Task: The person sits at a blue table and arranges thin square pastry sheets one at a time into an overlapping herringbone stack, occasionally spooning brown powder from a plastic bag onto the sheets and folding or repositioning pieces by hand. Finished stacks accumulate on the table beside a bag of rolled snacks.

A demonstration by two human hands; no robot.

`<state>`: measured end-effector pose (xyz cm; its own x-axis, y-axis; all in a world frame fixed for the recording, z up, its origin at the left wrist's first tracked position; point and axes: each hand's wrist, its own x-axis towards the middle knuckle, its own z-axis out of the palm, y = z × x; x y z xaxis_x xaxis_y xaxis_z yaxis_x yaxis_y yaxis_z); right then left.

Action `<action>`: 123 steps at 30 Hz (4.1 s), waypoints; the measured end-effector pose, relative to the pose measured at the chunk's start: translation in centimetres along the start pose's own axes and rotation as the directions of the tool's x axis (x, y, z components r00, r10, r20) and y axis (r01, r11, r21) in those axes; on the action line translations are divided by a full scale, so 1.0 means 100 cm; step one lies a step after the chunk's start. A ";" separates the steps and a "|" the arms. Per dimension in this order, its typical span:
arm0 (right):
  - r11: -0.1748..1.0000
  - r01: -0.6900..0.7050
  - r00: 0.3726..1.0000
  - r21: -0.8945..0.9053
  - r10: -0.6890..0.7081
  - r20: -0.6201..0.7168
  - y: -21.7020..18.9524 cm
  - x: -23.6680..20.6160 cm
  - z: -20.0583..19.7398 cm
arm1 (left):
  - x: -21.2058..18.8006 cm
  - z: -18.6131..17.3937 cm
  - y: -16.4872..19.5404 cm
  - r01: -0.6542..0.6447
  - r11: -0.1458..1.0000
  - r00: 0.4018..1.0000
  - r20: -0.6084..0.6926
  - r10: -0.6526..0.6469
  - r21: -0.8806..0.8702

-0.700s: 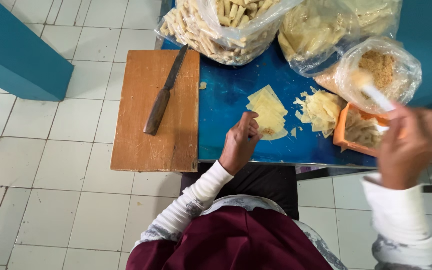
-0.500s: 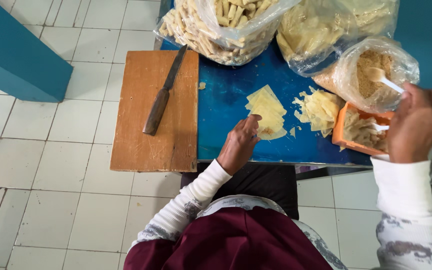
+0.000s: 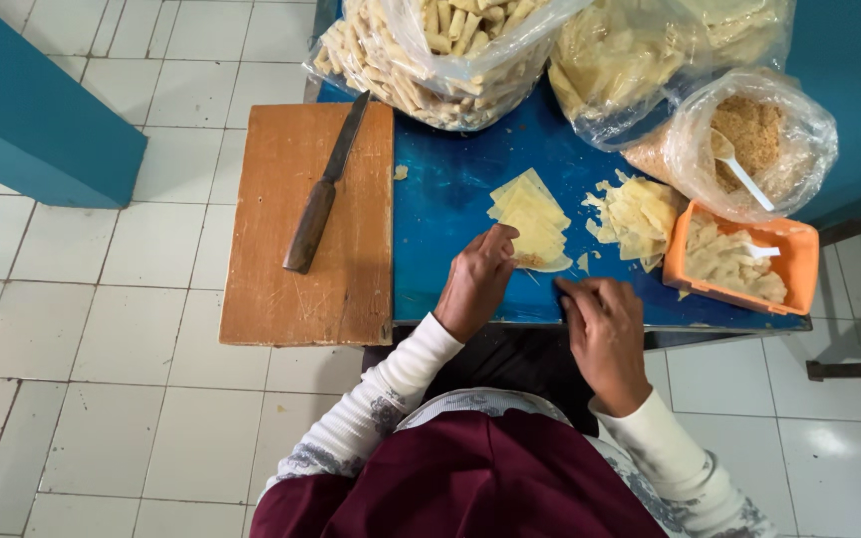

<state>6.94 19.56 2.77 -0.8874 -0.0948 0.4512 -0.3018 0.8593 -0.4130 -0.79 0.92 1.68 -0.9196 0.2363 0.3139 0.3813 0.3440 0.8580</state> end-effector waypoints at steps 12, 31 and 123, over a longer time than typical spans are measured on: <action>0.993 0.117 0.992 0.022 -0.116 -0.042 -0.003 0.029 0.010 | -0.001 -0.003 -0.003 -0.154 0.985 0.988 0.030 0.152 0.076; 0.973 0.018 0.993 0.228 -0.043 0.107 0.025 0.078 0.032 | 0.032 0.002 -0.012 -0.232 0.954 0.973 0.056 0.225 0.192; 0.908 -0.170 0.985 -0.384 0.166 -0.043 0.170 0.101 -0.105 | 0.006 -0.013 -0.028 0.029 0.797 0.976 -0.189 0.108 0.604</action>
<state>-3.51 38.49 8.67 -0.9094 0.0713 0.4097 0.0108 0.9889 -0.1479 -2.56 -1.08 -0.03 -0.8741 0.0959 0.4762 0.3347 0.8294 0.4473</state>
